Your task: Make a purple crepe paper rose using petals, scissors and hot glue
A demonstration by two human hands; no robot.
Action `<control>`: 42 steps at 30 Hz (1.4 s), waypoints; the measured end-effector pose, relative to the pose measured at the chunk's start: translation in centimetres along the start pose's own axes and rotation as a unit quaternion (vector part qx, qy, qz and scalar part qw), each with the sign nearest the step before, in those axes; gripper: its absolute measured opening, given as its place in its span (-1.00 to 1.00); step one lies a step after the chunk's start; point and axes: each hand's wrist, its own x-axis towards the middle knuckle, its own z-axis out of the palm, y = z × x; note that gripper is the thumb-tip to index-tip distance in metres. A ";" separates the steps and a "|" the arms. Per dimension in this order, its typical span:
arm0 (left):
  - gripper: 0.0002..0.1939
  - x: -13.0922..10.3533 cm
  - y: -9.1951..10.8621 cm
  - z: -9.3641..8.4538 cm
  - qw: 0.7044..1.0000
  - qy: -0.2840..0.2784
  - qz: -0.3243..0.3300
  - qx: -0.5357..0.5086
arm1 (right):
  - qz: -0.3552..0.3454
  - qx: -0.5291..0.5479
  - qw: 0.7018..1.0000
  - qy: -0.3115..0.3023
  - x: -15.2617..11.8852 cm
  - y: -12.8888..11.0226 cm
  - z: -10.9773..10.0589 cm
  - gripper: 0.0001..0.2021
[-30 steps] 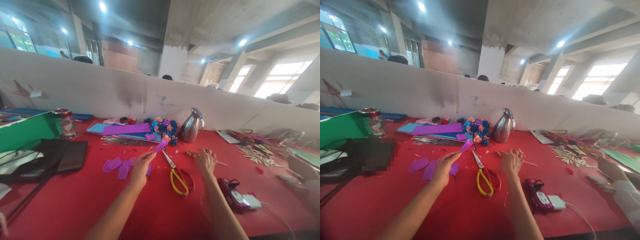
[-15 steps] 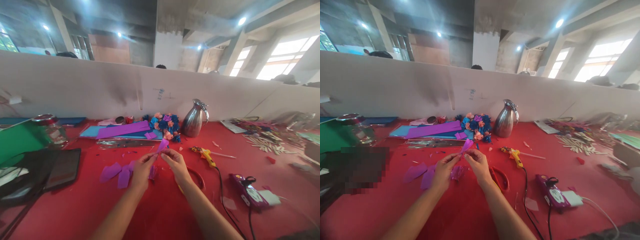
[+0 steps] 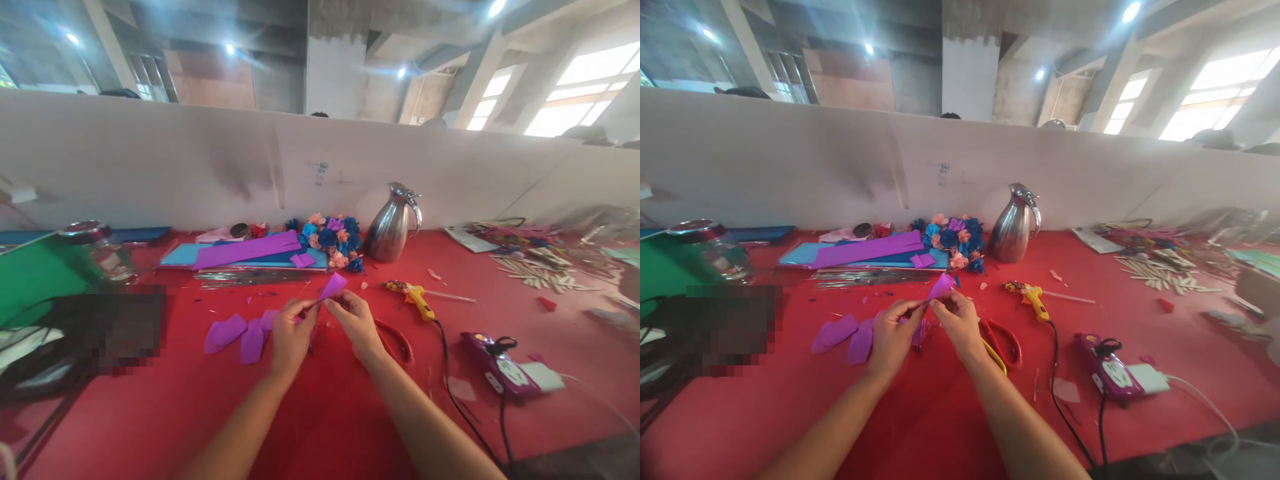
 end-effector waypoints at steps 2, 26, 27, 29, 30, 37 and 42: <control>-0.84 -0.1 0.3 -0.1 0.999 0.002 0.033 0.027 | -0.001 0.002 1.000 0.000 0.0 0.0 0.0 -0.84; -0.85 -0.1 0.3 -0.1 0.997 -0.044 -0.045 -0.035 | -0.064 -0.054 0.996 -0.015 -0.6 0.2 0.2 -0.87; -0.85 0.1 0.3 -0.2 0.996 -0.045 -0.058 -0.054 | -0.068 -0.055 0.996 -0.015 -0.6 0.1 0.1 -0.87; -0.85 0.6 0.3 -0.4 0.991 -0.027 -0.084 -0.096 | -0.060 -0.050 0.997 -0.020 -0.6 0.0 0.1 -0.85; -0.84 0.8 0.4 -0.5 0.988 -0.016 -0.095 -0.117 | -0.048 -0.043 0.998 -0.026 -0.6 0.0 0.1 -0.84; -0.80 1.4 0.8 -1.3 0.970 -0.092 -0.108 -0.199 | 0.012 0.007 0.998 -0.066 -0.9 -0.3 0.6 -0.78; -0.83 1.4 0.8 -1.3 0.970 -0.104 -0.106 -0.191 | 0.011 0.019 0.997 -0.071 -0.8 -0.3 0.4 -0.80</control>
